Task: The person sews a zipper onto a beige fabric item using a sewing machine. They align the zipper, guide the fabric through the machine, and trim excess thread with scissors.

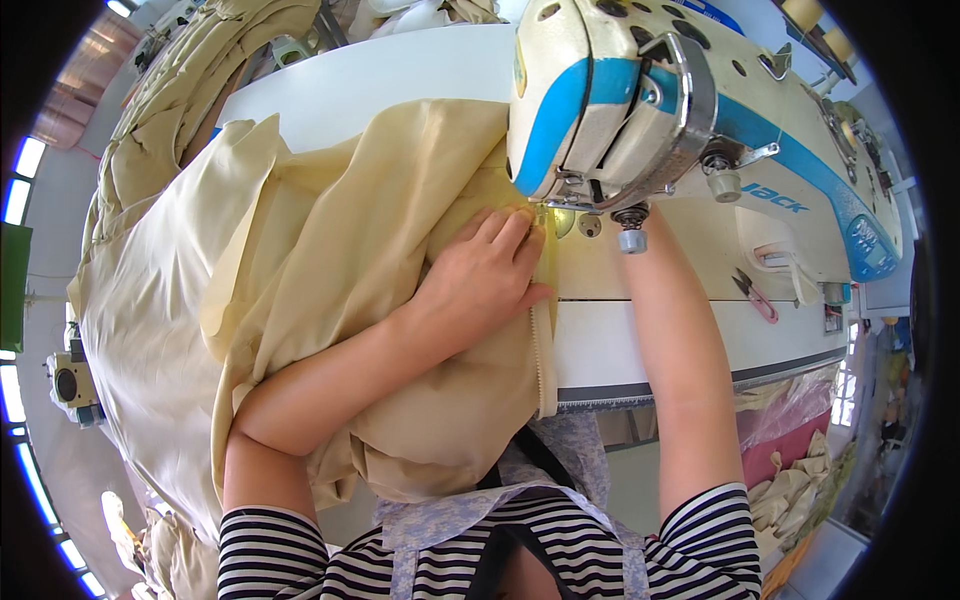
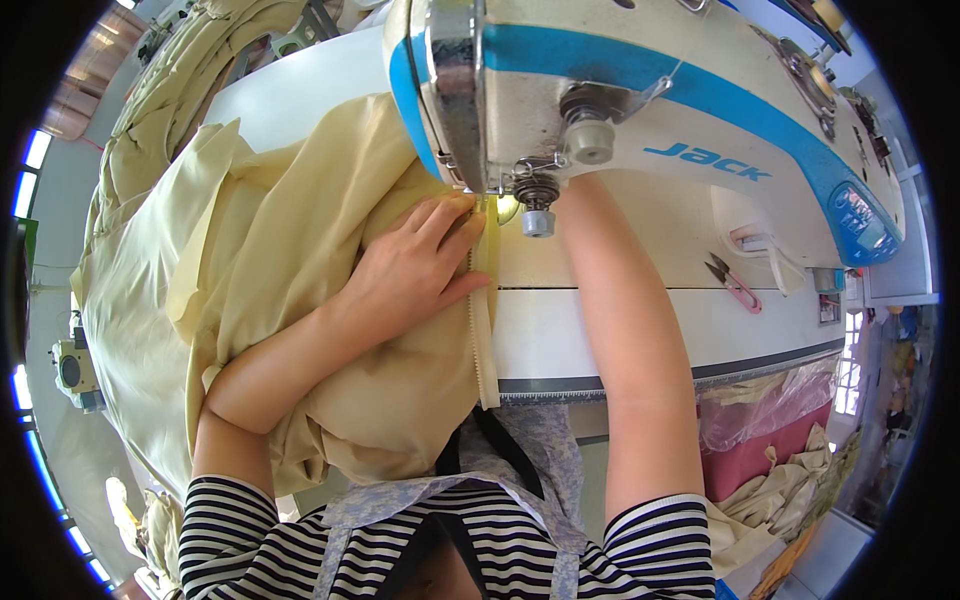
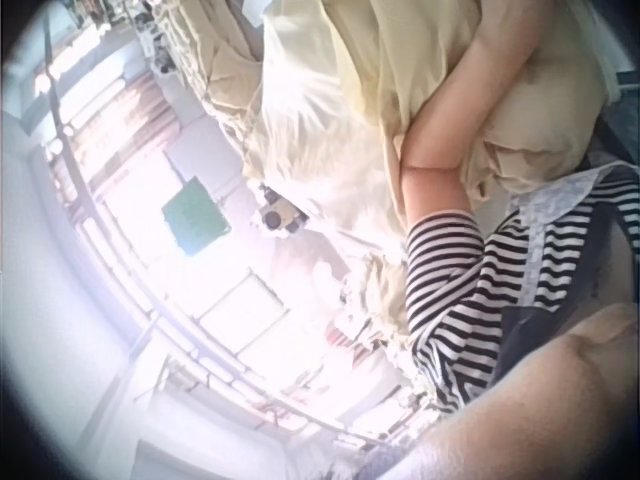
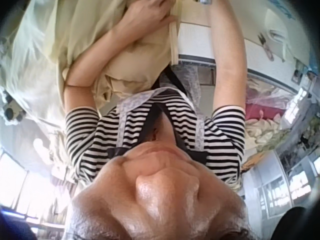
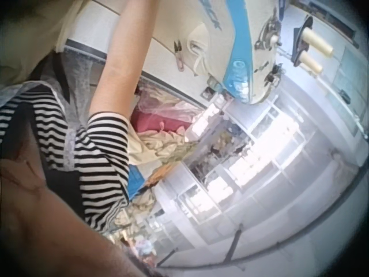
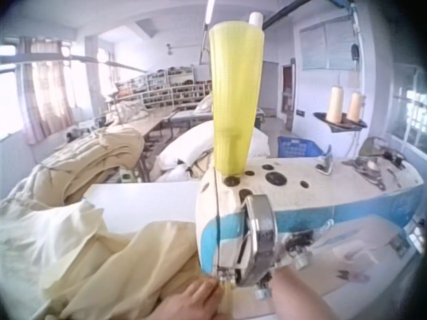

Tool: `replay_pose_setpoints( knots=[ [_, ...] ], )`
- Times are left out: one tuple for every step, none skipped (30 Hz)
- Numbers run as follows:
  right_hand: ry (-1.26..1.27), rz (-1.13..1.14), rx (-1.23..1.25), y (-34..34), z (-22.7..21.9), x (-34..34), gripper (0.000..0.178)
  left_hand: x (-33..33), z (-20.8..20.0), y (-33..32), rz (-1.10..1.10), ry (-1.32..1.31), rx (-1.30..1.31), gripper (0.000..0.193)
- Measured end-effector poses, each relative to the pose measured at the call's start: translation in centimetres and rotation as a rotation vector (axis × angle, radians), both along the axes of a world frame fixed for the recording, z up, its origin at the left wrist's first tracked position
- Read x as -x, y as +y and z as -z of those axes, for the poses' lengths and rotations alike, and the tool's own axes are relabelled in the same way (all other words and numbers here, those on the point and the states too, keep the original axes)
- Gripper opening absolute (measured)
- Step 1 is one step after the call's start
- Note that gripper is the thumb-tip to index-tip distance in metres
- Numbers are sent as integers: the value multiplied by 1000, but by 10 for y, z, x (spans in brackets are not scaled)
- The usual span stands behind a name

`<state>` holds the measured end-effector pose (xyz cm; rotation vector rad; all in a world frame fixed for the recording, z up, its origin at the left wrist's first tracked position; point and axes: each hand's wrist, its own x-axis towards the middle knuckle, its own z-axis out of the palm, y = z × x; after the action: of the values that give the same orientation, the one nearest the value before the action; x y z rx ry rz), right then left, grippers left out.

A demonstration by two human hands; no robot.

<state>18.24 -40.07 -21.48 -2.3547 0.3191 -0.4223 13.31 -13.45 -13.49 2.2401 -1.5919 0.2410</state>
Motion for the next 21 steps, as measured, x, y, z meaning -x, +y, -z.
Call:
replay_pose_setpoints(
  knots=[
    [0,2,-2,0,0,0,16,0,0,0,6,-9,1,51],
    [1,4,-5,0,-1,1,16,0,0,0,5,-9,4,51],
    [0,6,-6,1,-1,1,16,0,0,0,6,-13,3,51],
    [-3,10,-5,1,-1,1,16,0,0,0,10,-17,3,51],
    [-6,11,-7,1,-1,2,16,0,-1,-1,9,-17,-3,51],
    [-8,14,-6,2,-2,2,16,-1,-1,-1,10,-17,-7,51],
    [-8,16,-3,3,-2,2,16,-1,-1,-2,6,-20,-10,51],
    [-11,18,-1,3,-2,2,15,-1,-1,-3,15,-15,-2,53],
    [-11,20,2,4,-2,2,15,-2,-1,-3,17,-14,9,55],
    [-16,21,7,6,-2,1,15,-2,0,-3,28,-10,14,57],
    [-17,23,10,6,-2,1,15,-3,0,-3,10,-3,5,55],
    [-19,25,10,7,-1,0,15,-3,1,-3,0,7,-11,54],
    [-19,26,9,7,-1,-1,15,-3,1,-3,-15,13,-16,52],
    [-21,27,7,7,0,-3,15,-3,1,-2,-2,5,-18,52],
    [-22,29,6,6,1,-4,15,-3,1,-2,8,-7,-7,53],
    [-18,31,7,5,1,-6,14,-3,1,-1,17,-15,9,53],
    [-19,35,10,4,2,-8,14,-3,1,-2,18,-12,7,53],
    [-19,36,10,3,2,-9,14,-3,1,-2,18,-4,10,53],
    [-16,36,7,2,2,-11,14,-3,0,-2,15,5,12,53],
    [-15,37,5,1,2,-12,14,-3,0,-3,18,-2,16,53],
    [-14,33,-3,1,0,-14,14,-3,-1,-3,18,-7,18,53]
  ],
)
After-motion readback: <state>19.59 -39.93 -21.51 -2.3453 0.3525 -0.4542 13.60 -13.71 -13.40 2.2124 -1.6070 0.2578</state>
